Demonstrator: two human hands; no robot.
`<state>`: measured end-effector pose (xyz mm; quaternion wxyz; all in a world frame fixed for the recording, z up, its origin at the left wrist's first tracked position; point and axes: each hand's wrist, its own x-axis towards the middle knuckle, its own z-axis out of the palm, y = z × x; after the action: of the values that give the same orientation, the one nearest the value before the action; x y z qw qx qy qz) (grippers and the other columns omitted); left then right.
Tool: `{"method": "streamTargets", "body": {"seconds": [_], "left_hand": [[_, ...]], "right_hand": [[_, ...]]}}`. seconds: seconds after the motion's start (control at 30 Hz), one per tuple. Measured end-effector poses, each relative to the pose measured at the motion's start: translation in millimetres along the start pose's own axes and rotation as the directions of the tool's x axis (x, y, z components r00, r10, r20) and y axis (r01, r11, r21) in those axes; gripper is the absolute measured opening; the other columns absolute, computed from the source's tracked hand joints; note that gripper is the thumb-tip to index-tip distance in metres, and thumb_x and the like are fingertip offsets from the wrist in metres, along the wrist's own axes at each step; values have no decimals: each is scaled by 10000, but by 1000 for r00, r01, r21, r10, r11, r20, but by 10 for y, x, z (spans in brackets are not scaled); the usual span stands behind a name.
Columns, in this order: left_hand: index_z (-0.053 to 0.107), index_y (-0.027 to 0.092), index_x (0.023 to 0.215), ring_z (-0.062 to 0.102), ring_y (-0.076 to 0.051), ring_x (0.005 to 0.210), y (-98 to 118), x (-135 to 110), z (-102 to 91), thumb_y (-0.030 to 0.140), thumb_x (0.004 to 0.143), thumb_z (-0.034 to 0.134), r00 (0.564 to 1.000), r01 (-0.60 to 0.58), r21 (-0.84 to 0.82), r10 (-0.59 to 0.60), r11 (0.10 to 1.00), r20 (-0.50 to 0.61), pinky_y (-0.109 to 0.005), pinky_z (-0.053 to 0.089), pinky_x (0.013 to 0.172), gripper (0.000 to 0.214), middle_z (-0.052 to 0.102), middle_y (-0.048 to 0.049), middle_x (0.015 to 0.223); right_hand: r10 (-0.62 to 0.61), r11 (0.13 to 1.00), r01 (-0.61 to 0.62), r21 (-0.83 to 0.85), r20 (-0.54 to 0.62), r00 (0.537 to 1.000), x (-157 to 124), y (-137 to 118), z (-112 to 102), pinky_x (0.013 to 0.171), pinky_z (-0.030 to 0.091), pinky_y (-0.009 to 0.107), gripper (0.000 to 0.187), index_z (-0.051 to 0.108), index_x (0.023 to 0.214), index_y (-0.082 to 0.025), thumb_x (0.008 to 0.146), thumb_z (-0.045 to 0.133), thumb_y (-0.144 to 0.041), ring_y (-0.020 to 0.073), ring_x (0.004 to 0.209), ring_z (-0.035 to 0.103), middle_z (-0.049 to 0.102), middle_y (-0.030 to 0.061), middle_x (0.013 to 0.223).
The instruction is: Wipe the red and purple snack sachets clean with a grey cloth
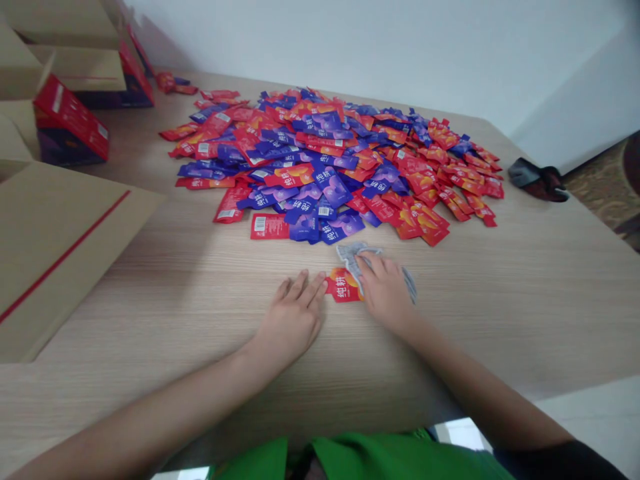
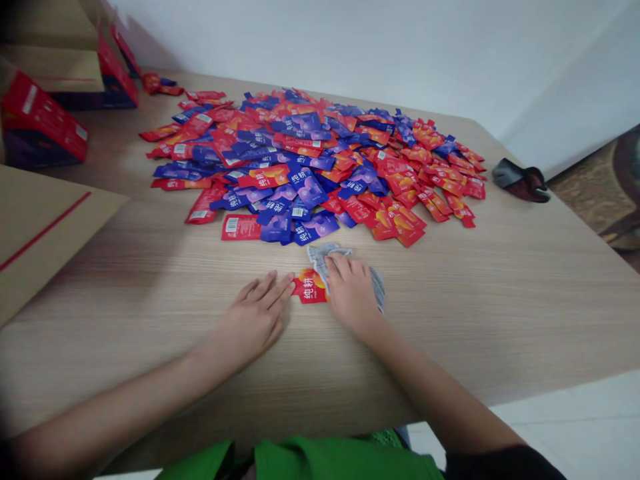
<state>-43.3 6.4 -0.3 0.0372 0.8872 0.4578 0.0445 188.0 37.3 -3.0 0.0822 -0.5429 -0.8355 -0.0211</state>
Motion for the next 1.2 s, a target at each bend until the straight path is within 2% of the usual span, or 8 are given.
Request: {"method": "streamTargets", "body": {"seconds": [0.17, 0.27, 0.47, 0.73, 0.87, 0.97, 1.07, 1.2], "left_hand": [[528, 134, 1406, 442, -352, 1364, 21, 4, -27, 250, 911, 446, 1000, -8, 37, 8, 999, -1, -509, 425, 1058, 515, 454, -91, 1500], [550, 132, 1386, 467, -346, 1347, 46, 9, -41, 249, 927, 462, 999, -10, 57, 12, 998, -40, -484, 438, 1049, 482, 469, -97, 1490], [605, 72, 1318, 496, -361, 1317, 127, 26, -26, 221, 943, 451, 998, 21, 116, -14, 993, -63, -474, 446, 1038, 432, 608, -138, 1355], [547, 94, 1382, 486, -372, 1324, 142, 22, -10, 186, 898, 485, 1000, 15, 133, -12, 991, -29, -484, 457, 1019, 497, 459, -119, 1493], [552, 82, 1377, 497, -383, 1309, 142, 38, -9, 193, 893, 506, 999, 5, 144, 2, 990, -47, -481, 466, 1009, 499, 471, -131, 1482], [581, 70, 1348, 503, -391, 1300, 150, 46, -10, 213, 908, 500, 998, -7, 146, 16, 989, -61, -474, 470, 1006, 470, 516, -135, 1448], [650, 63, 1261, 500, -385, 1306, 157, 46, -16, 213, 914, 497, 997, 1, 138, 10, 990, -72, -470, 463, 1015, 407, 615, -156, 1341], [590, 93, 1344, 486, -380, 1320, 158, 45, -26, 214, 905, 504, 998, 20, 112, -13, 994, -61, -478, 462, 1016, 464, 555, -129, 1417]], "right_hand": [[135, 986, -122, 116, -109, 985, -95, 317, -30, 957, 450, 459, 492, 508, 1374, -143, 908, 353, -123, 290, 1091, 516, 547, 172, 1209], [213, 949, -142, 280, -241, 947, 10, 151, -99, 941, 459, 429, 506, 444, 1419, -182, 935, 306, -126, 257, 1061, 533, 544, 136, 1150], [-136, 988, 138, 66, -42, 990, 189, -480, -82, 836, 398, 397, 353, 585, 1282, -241, 966, 432, -211, 263, 1018, 512, 578, 117, 1261], [178, 980, -183, -82, -66, 982, -146, 303, -23, 811, 396, 395, 275, 606, 1163, -174, 950, 433, -189, 280, 994, 518, 595, 130, 1184], [254, 967, -245, 73, -183, 950, -108, 229, -140, 862, 422, 391, 277, 592, 1126, -161, 937, 394, -126, 271, 1032, 524, 573, 142, 1132], [104, 983, -72, 166, -189, 976, 13, -171, -163, 914, 408, 386, 282, 575, 1190, -162, 959, 414, -175, 264, 1094, 499, 561, 144, 1208], [-100, 988, 108, 106, -74, 992, 65, -490, -80, 870, 395, 402, 311, 571, 1246, -173, 972, 450, -256, 272, 1039, 497, 570, 133, 1280], [-91, 996, 92, 9, -24, 996, -65, -357, 33, 845, 380, 415, 359, 552, 1304, -181, 979, 430, -274, 284, 1040, 488, 547, 127, 1354]]}}
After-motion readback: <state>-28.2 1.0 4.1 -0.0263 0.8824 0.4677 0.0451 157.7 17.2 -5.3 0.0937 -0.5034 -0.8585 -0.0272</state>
